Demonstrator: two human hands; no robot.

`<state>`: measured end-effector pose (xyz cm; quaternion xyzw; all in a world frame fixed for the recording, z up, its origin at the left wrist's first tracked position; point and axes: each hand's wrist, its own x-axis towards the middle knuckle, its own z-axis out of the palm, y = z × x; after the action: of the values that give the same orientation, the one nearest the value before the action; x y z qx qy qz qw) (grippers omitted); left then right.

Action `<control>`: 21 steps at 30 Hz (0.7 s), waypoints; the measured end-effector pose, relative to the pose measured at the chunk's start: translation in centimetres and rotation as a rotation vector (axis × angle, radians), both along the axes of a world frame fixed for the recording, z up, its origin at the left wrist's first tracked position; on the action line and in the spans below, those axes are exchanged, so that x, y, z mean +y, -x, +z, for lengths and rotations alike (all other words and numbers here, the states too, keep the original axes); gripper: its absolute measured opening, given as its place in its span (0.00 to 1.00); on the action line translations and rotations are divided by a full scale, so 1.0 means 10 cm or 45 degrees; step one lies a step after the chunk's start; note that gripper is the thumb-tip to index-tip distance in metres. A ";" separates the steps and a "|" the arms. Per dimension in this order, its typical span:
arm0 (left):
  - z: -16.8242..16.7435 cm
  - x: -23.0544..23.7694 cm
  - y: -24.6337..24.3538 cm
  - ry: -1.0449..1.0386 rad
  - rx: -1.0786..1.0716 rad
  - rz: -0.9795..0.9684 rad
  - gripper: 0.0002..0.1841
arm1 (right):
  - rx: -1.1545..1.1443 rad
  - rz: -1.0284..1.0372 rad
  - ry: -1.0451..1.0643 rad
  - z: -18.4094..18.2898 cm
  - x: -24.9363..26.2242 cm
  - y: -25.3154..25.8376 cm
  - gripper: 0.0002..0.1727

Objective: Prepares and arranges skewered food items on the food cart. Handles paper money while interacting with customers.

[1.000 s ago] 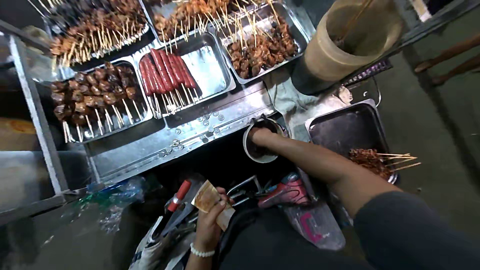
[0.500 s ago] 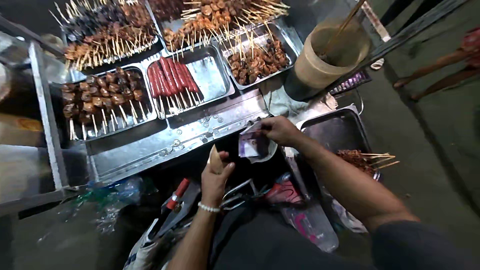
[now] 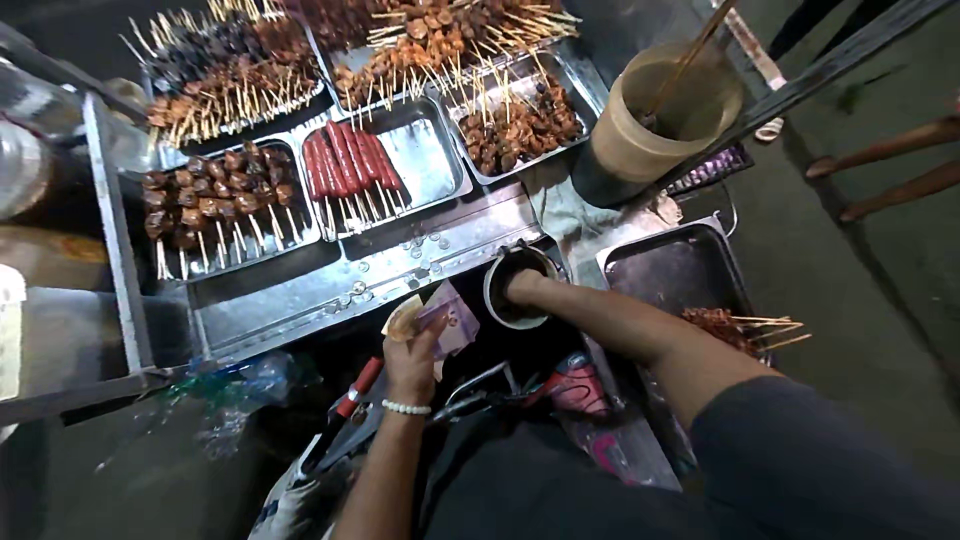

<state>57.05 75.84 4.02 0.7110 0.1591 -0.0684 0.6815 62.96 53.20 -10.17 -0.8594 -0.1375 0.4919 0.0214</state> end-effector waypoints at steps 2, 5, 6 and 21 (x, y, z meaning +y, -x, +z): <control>0.01 0.03 0.05 0.038 -0.005 0.021 0.19 | 0.039 -0.068 0.026 -0.11 0.04 0.02 0.15; -0.01 0.09 0.08 0.088 -0.004 0.054 0.20 | -0.122 0.092 -0.101 -0.06 -0.05 -0.01 0.13; -0.02 0.11 0.08 0.116 -0.002 0.068 0.20 | -0.213 0.130 -0.175 -0.02 -0.11 -0.04 0.12; -0.11 -0.84 -0.09 0.248 0.468 -0.343 0.14 | -0.504 -1.380 -1.443 1.15 -0.48 0.78 0.08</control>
<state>58.00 67.40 2.95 0.6324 0.1769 -0.3020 0.6911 55.13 48.36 1.35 -0.7362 0.0685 0.1072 0.6646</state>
